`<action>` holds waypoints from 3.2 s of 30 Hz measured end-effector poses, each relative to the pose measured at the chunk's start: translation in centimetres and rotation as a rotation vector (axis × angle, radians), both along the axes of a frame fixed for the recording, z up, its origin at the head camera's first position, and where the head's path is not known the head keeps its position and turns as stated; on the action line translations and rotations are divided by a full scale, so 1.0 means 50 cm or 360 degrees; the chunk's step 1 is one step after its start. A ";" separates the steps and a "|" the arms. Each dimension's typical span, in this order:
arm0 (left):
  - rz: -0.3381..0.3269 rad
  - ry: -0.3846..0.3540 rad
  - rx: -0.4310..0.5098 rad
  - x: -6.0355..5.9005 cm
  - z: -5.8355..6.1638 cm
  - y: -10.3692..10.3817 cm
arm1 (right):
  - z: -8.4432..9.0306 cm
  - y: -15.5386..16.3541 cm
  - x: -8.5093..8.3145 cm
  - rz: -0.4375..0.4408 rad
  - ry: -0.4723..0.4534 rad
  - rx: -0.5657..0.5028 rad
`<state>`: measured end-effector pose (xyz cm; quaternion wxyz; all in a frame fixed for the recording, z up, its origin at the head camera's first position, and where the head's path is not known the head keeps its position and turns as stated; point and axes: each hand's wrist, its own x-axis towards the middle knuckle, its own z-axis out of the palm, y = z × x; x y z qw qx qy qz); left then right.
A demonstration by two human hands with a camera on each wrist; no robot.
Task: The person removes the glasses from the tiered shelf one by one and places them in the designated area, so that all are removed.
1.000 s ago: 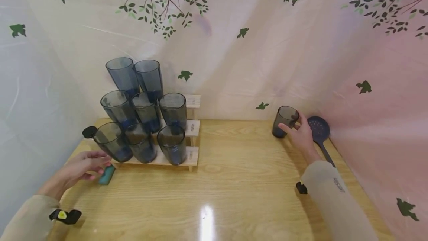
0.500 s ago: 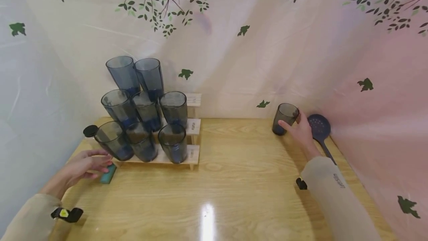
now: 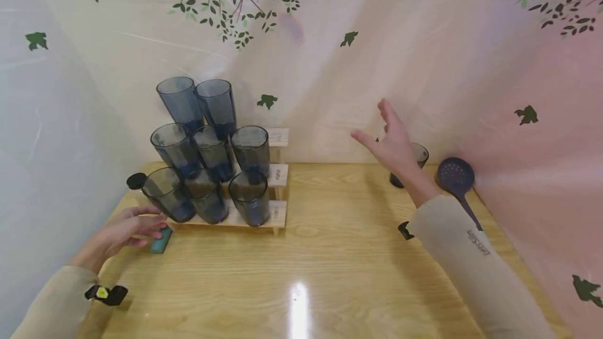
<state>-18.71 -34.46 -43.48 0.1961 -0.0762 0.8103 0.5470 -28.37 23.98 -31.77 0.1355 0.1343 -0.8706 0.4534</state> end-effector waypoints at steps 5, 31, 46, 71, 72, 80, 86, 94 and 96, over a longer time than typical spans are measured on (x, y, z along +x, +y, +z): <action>0.0001 -0.0002 0.0001 0.000 -0.002 -0.001 | 0.092 -0.117 0.027 0.0331 -0.0134 -0.0076; 0.0013 0.0052 0.0018 0.006 0.003 0.007 | 0.195 -0.497 -0.097 0.0703 -0.0452 -0.0020; 0.0029 0.0060 0.0039 0.016 -0.001 -0.001 | 0.170 -0.556 -0.097 0.0503 -0.0545 -0.0039; 0.0018 0.0053 0.0035 0.005 -0.007 0.004 | 0.119 -0.552 -0.128 0.0419 -0.0435 -0.0020; 0.0023 0.0055 0.0030 0.006 -0.007 0.003 | 0.117 -0.552 -0.129 0.0417 -0.0426 -0.0020; 0.0029 0.0059 0.0042 0.006 -0.004 -0.003 | 0.117 -0.543 -0.127 0.0360 -0.0317 0.0030; 0.0009 0.0059 0.0046 0.003 -0.006 -0.002 | 0.129 -0.495 -0.130 0.0380 -0.0388 -0.0169; -0.0005 0.0047 0.0023 0.003 -0.002 0.001 | 0.127 -0.393 -0.116 0.0342 -0.0428 -0.0404; -0.0004 0.0039 0.0023 0.002 -0.003 0.000 | 0.124 -0.361 -0.109 0.0310 -0.0393 -0.0410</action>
